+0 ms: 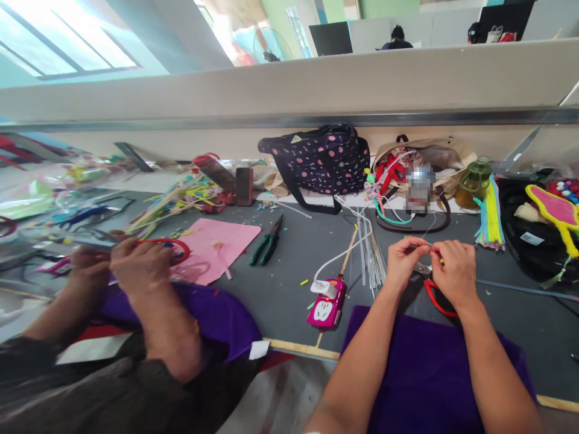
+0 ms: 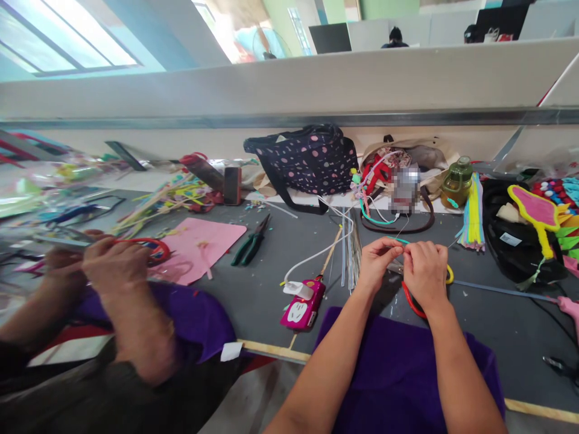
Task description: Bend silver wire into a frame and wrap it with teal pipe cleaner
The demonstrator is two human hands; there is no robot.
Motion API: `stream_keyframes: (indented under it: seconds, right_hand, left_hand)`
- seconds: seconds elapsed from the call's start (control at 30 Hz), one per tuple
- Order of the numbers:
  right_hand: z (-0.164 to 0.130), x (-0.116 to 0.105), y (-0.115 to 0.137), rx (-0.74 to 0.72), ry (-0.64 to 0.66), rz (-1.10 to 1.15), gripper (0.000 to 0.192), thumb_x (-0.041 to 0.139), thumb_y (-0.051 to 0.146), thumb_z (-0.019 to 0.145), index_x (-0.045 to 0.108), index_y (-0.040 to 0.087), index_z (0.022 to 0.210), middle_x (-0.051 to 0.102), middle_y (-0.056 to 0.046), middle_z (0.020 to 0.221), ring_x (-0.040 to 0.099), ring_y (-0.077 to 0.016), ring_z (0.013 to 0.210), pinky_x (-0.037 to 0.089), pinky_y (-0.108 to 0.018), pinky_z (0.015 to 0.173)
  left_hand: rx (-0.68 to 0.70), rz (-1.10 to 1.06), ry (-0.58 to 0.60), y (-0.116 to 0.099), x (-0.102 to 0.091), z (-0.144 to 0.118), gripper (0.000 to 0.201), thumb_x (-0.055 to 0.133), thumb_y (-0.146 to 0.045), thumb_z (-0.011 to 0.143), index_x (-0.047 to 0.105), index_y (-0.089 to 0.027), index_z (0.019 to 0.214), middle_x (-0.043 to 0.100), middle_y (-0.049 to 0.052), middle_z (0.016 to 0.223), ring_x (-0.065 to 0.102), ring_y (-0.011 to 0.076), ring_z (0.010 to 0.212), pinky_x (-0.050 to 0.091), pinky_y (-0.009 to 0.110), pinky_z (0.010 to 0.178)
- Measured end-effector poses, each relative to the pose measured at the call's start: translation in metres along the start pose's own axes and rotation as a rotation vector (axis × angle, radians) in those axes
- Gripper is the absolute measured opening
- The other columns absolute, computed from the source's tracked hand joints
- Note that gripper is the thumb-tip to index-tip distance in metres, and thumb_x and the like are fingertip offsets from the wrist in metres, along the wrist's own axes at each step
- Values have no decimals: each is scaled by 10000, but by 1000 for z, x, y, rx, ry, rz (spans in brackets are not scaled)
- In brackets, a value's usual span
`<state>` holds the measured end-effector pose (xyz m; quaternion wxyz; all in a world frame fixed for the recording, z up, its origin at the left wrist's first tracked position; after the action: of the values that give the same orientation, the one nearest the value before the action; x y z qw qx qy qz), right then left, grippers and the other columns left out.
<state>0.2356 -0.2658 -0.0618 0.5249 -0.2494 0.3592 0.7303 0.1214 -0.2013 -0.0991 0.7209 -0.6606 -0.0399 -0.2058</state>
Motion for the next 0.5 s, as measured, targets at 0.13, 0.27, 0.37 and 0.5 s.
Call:
stream_keyframes:
  seconds: [0.13,0.27,0.37,0.5]
  right_hand:
    - [-1,1,-1,-7,6,-18,95,507,202,917,580,207,856,653,-31,794,530,-209,794,288,-368,784]
    - [-1,3,-2,-5,28,-28,94,514,203,923,579,207,856,651,-30,795,527,-209,802,285,-371,794]
    - [-1,4,-3,-4,47,-39,94,521,212,929,583,205,858,651,-27,799,525,-208,810,283,-371,796]
    - [0,3,-2,-22,57,-42,125,500,216,943,584,200,853,656,-36,803,525,-211,818,281,-373,804]
  left_hand:
    - [-33,36,23,3,1,1,194,812,-331,672,753,-166,755,711,35,759,598,129,701,464,245,699]
    - [-64,28,23,5,-1,1,223,817,-345,666,749,-153,755,703,34,731,579,117,662,444,235,671]
    - [-82,24,34,6,-1,2,241,822,-355,659,745,-144,746,691,30,706,566,112,642,432,230,653]
    - [-104,-4,65,5,-1,1,256,830,-367,646,742,-142,731,686,28,695,565,114,636,431,235,648]
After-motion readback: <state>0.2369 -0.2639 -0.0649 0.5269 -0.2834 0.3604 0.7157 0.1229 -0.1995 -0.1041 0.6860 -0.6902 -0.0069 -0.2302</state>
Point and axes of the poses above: each hand's wrist, its own z-axis towards the middle knuckle, its own x-axis out of the palm, y = z × x, the point moved 4 cm from there along z, towards the middle knuckle
